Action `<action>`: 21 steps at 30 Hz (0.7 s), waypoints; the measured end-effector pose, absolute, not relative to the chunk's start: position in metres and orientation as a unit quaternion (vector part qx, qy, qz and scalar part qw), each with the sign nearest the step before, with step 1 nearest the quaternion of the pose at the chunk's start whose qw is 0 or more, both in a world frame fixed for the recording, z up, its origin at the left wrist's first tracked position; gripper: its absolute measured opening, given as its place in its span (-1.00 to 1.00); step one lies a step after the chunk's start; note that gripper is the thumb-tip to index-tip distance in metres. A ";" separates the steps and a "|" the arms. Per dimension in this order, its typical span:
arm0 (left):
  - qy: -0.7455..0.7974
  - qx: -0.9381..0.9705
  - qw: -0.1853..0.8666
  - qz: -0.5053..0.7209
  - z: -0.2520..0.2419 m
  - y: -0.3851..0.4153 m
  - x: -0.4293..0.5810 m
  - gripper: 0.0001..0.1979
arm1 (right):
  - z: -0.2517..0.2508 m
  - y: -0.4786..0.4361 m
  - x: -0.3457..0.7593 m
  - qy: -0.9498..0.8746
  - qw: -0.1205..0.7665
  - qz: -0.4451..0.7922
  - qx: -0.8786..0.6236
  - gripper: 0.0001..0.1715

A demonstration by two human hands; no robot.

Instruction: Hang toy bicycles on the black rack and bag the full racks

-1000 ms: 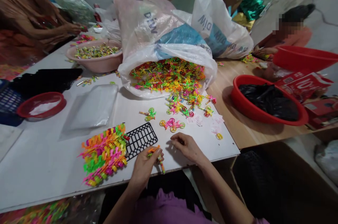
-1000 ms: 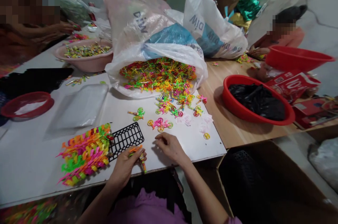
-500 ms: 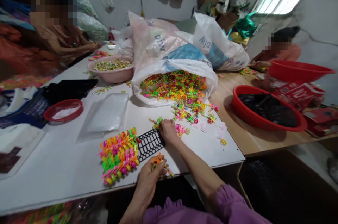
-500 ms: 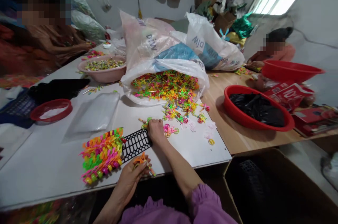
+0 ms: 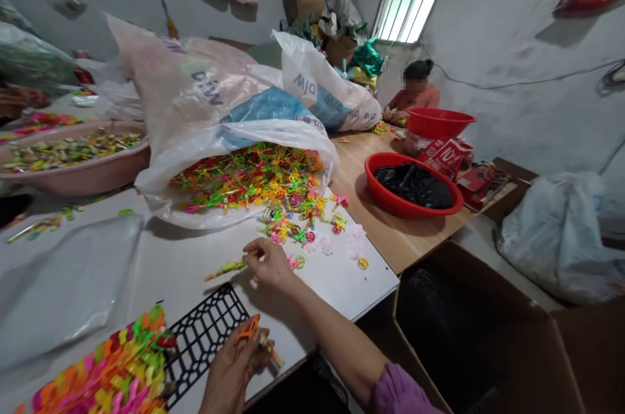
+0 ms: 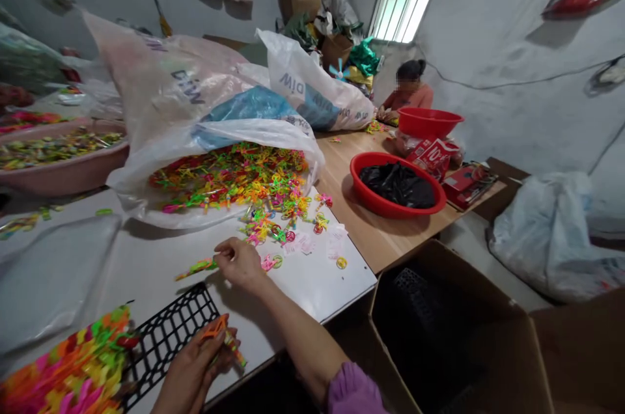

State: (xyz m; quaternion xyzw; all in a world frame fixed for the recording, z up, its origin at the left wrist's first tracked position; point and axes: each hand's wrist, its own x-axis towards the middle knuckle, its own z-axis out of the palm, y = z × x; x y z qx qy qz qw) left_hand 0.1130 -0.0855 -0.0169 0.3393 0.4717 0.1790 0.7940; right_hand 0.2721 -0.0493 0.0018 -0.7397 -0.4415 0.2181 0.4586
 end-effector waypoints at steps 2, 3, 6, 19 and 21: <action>0.466 0.357 0.788 0.188 -0.014 -0.083 0.127 -0.31 | 0.007 -0.050 0.282 -0.368 0.518 0.289 -0.716 -0.86; 0.464 0.366 0.784 0.190 -0.013 -0.083 0.133 -0.31 | 0.009 -0.050 0.288 -0.333 0.552 0.321 -0.694 -0.89; 0.458 0.383 0.778 0.195 -0.015 -0.087 0.147 -0.36 | 0.016 -0.055 0.302 -0.267 0.652 0.361 -0.611 -0.92; 0.481 0.361 0.715 0.355 -0.003 -0.024 0.158 -0.67 | 0.003 -0.102 0.330 -0.172 0.711 0.298 -0.613 -0.81; 0.480 0.396 0.648 0.439 -0.003 -0.002 0.160 -0.82 | 0.003 -0.111 0.334 -0.163 0.710 0.300 -0.616 -0.79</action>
